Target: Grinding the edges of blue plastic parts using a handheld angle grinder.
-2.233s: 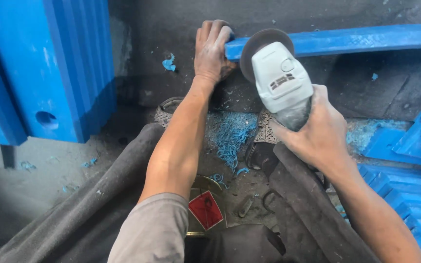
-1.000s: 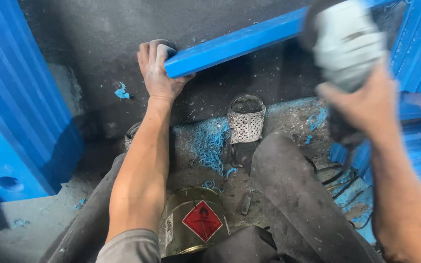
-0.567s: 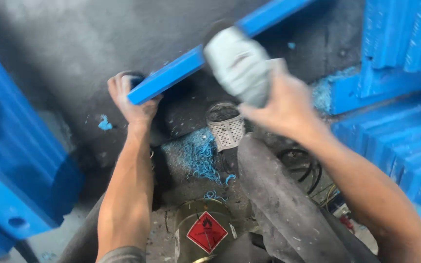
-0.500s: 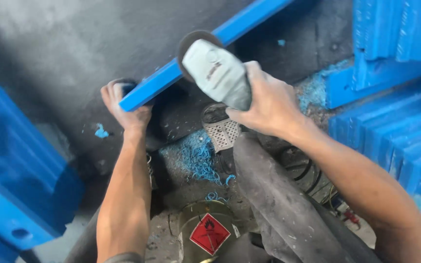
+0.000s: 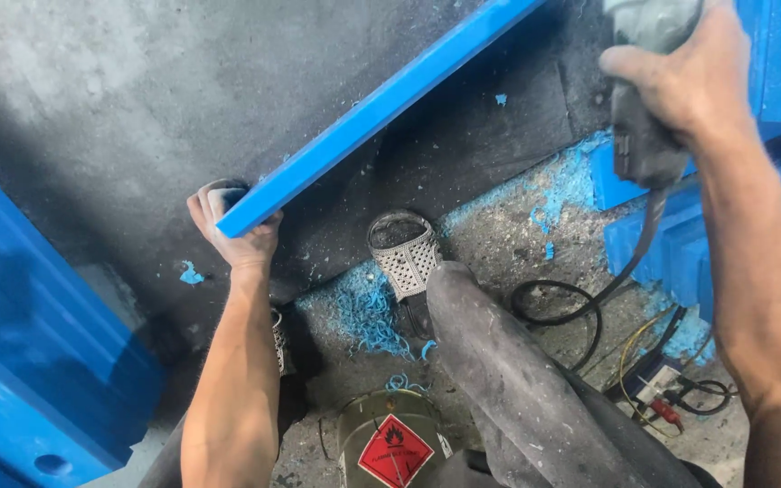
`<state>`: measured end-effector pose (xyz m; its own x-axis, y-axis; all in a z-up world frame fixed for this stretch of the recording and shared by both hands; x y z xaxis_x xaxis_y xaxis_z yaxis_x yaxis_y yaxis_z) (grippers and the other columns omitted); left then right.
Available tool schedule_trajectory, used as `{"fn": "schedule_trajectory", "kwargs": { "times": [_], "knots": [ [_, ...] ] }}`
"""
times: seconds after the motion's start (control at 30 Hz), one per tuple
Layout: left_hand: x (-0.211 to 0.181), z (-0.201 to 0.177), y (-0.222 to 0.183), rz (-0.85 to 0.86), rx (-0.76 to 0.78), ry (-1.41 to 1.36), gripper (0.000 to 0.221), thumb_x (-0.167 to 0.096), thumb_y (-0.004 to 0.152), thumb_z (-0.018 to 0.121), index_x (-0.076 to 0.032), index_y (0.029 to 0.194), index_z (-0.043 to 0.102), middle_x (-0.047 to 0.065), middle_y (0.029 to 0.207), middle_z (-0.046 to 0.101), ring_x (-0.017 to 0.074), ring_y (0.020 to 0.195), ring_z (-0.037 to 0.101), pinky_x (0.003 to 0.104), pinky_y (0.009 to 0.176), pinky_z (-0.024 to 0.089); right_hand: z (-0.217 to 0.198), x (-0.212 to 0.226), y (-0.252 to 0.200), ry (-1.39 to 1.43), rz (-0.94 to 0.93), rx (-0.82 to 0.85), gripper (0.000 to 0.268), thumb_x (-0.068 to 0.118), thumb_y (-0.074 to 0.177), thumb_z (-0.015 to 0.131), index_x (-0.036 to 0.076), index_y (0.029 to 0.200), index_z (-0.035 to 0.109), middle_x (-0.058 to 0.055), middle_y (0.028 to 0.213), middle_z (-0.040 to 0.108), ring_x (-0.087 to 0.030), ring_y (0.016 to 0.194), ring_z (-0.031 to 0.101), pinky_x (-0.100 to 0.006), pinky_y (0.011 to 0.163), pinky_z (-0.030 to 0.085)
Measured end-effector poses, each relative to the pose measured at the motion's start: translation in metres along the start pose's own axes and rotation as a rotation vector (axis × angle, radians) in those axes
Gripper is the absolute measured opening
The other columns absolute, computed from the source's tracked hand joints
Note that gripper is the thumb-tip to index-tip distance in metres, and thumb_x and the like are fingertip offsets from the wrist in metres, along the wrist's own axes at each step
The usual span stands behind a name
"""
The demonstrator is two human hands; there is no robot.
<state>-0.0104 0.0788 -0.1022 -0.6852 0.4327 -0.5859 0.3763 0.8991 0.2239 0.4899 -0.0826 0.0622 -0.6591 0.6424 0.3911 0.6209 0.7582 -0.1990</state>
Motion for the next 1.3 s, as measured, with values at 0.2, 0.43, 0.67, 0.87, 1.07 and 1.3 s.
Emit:
{"fn": "schedule_trajectory", "kwargs": {
  "times": [0.2,0.43,0.67,0.87,1.07,1.3],
  "knots": [
    [0.005,0.004,-0.003,0.016,0.001,0.008,0.031,-0.019,0.078,0.079,-0.007,0.097,0.058,0.012,0.102,0.064,0.0344,0.103,0.058,0.046,0.091,0.048,0.032,0.039,-0.037,0.146,0.023,0.167,0.08,0.037,0.084,0.091,-0.001,0.137,0.046,-0.025,0.129,0.069,-0.033,0.117,0.071,-0.043,0.102,0.056],
    [0.011,0.009,-0.003,0.016,-0.001,0.013,0.026,-0.01,0.079,0.08,-0.008,0.092,0.057,0.01,0.101,0.066,0.0324,0.103,0.058,0.045,0.094,0.049,0.039,0.028,-0.029,0.114,-0.031,0.179,0.084,0.04,0.078,0.093,-0.003,0.133,0.047,-0.028,0.125,0.068,-0.038,0.113,0.07,-0.045,0.1,0.055],
    [0.007,0.006,-0.002,0.02,-0.003,0.055,0.033,-0.012,0.071,0.082,-0.007,0.093,0.058,0.012,0.1,0.063,0.0338,0.1,0.058,0.045,0.089,0.048,-0.004,-0.023,-0.006,0.098,0.035,-0.007,0.061,0.028,0.083,0.093,0.0,0.126,0.06,-0.02,0.12,0.072,-0.031,0.108,0.071,-0.042,0.092,0.056],
    [-0.005,-0.007,0.006,0.01,0.044,-0.039,0.028,-0.009,0.075,0.082,-0.008,0.094,0.063,0.011,0.098,0.066,0.0325,0.099,0.059,0.042,0.089,0.049,0.019,-0.007,-0.084,0.529,0.238,0.014,0.066,0.02,0.085,0.089,-0.001,0.138,0.056,-0.013,0.131,0.068,-0.019,0.117,0.066,-0.035,0.102,0.056],
    [-0.046,-0.07,0.017,-0.15,0.125,-0.347,0.029,-0.017,0.086,0.086,-0.004,0.1,0.064,0.011,0.091,0.072,0.025,0.081,0.071,0.038,0.077,0.058,0.0,0.025,-0.153,0.615,0.142,-0.028,0.077,0.024,0.078,0.088,-0.001,0.142,0.054,-0.011,0.132,0.067,-0.018,0.119,0.064,-0.034,0.102,0.052],
    [-0.199,-0.215,0.05,0.133,0.19,-0.038,0.052,-0.024,0.072,0.091,-0.006,0.106,0.056,0.022,0.082,0.07,0.0437,0.078,0.07,0.05,0.065,0.054,-0.102,0.028,-0.191,0.32,-0.108,-0.222,0.079,0.028,0.079,0.095,-0.006,0.138,0.054,-0.017,0.13,0.067,-0.027,0.119,0.065,-0.041,0.104,0.052]
  ]
}}
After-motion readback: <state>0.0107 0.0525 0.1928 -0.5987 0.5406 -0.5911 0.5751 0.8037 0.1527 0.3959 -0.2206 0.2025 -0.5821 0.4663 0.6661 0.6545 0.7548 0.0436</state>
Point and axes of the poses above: each hand's wrist, its own y-axis towards the middle knuckle, its own z-axis out of the palm, x = y × z, the point moved 3 cm from there along y, towards the middle knuckle
